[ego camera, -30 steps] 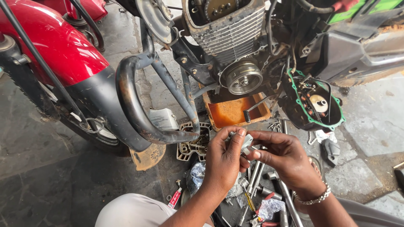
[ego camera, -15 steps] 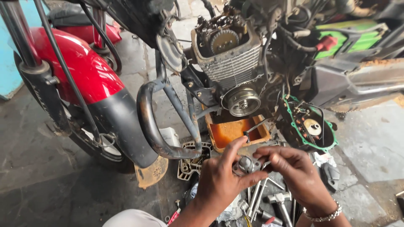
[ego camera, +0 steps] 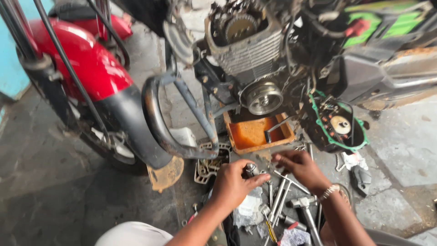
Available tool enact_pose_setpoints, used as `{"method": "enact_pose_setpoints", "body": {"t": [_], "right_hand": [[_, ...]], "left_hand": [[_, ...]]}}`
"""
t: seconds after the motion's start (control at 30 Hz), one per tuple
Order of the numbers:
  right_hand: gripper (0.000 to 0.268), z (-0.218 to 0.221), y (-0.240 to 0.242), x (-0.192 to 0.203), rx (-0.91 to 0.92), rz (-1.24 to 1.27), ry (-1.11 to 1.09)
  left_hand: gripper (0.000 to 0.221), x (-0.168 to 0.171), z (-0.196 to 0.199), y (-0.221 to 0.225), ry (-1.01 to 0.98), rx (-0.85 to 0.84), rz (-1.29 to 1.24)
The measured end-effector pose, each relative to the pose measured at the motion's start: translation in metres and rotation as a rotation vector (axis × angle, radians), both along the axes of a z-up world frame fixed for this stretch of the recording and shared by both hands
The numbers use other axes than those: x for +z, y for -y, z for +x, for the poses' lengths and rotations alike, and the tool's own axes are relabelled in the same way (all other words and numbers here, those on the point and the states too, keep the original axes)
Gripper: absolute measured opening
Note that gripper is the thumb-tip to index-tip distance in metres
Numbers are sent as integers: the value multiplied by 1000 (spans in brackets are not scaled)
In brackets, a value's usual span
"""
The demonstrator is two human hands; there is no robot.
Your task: Cleaning and assembling mechanical components of a disassembled motorcycle engine.
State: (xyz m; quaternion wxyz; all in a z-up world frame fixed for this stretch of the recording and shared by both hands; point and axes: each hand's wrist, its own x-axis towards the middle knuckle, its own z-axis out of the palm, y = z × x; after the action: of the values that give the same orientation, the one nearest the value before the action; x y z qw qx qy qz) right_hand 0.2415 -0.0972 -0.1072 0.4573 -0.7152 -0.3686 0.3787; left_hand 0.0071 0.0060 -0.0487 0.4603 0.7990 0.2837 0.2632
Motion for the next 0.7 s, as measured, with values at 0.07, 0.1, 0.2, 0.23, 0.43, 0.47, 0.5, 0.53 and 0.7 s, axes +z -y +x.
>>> {"method": "enact_pose_setpoints", "body": {"t": [0.07,0.1,0.2,0.23,0.43,0.47,0.5,0.53,0.7], "right_hand": [[35,13,5,-73,47,-86,-44],[35,15,12,-111,6,-250,-74],[36,11,38,-230,78,-579,-1],[37,9,48,-268,186,-724,121],[35,-9,52,-329,366,-724,482],[35,-8,40,-329,367,-730,474],[34,-7,29,-329,341,-646,509],[32,-6,24,-329,313,-574,541],[29,-6,2,-325,116,-557,467]], "left_hand": [[49,-61,6,-4,-197,-15,-96],[49,-100,10,-6,-244,-22,-77],[52,-174,10,-8,-464,-89,-166],[55,-190,11,-10,-614,-153,-259],[59,-297,29,2,-847,-71,-143],[59,-300,37,5,-853,-76,-148],[59,-304,44,8,-865,-9,-183],[58,-308,52,15,-877,50,-223],[54,-325,66,22,-928,96,-182]]}}
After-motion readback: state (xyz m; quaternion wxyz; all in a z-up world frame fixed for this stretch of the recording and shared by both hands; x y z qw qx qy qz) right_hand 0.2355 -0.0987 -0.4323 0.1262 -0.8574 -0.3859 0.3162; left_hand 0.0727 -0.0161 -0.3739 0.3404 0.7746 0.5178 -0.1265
